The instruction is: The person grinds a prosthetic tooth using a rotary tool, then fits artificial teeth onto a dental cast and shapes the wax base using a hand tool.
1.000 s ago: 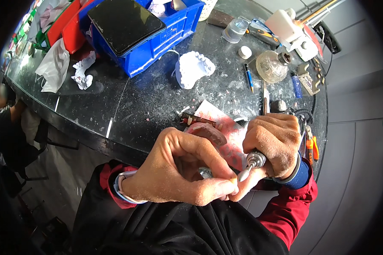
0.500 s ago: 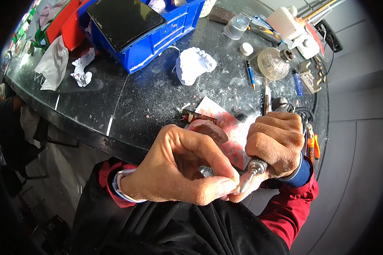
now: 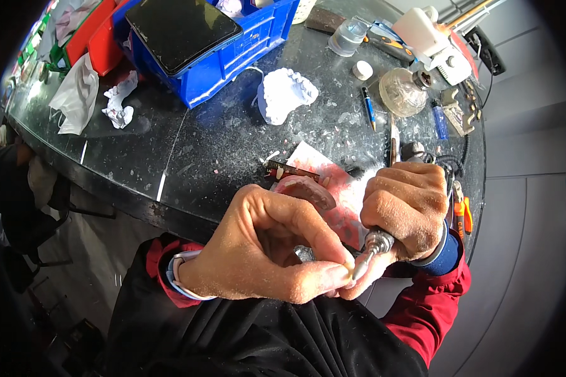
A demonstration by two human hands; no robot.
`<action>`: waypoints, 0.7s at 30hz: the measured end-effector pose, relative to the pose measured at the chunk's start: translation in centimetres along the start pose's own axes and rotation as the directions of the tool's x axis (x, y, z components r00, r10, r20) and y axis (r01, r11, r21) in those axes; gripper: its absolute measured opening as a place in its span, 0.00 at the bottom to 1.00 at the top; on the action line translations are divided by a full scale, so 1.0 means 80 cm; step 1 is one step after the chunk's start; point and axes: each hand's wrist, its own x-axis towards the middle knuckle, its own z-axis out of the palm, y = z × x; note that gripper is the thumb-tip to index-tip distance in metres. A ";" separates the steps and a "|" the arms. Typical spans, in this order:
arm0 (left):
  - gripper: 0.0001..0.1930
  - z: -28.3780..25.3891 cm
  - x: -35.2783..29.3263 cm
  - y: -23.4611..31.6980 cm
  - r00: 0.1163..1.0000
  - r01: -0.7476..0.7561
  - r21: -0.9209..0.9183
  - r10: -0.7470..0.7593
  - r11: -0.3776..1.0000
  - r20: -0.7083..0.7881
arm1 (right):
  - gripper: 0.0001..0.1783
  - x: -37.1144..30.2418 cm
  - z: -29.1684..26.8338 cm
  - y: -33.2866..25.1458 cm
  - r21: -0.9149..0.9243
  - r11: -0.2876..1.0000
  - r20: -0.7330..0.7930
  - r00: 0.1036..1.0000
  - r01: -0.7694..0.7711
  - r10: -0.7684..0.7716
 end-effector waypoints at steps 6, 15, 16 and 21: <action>0.06 -0.003 0.003 -0.001 0.995 -0.091 0.055 0.093 0.994 -0.041 | 0.33 -0.001 0.001 0.001 -0.057 0.996 0.029 0.997 -0.071 0.072; 0.06 -0.001 0.002 0.001 0.996 -0.049 0.072 0.054 0.996 -0.076 | 0.34 -0.003 0.001 0.001 -0.088 0.993 0.021 0.996 -0.082 0.084; 0.06 -0.001 0.001 0.001 0.996 -0.049 0.075 0.055 0.996 -0.071 | 0.34 -0.003 0.000 0.001 -0.098 0.994 0.040 0.997 -0.058 0.062; 0.05 -0.002 0.000 0.001 0.995 -0.049 0.070 0.055 0.996 -0.086 | 0.33 0.000 0.000 -0.003 -0.092 0.992 0.043 0.995 -0.082 0.086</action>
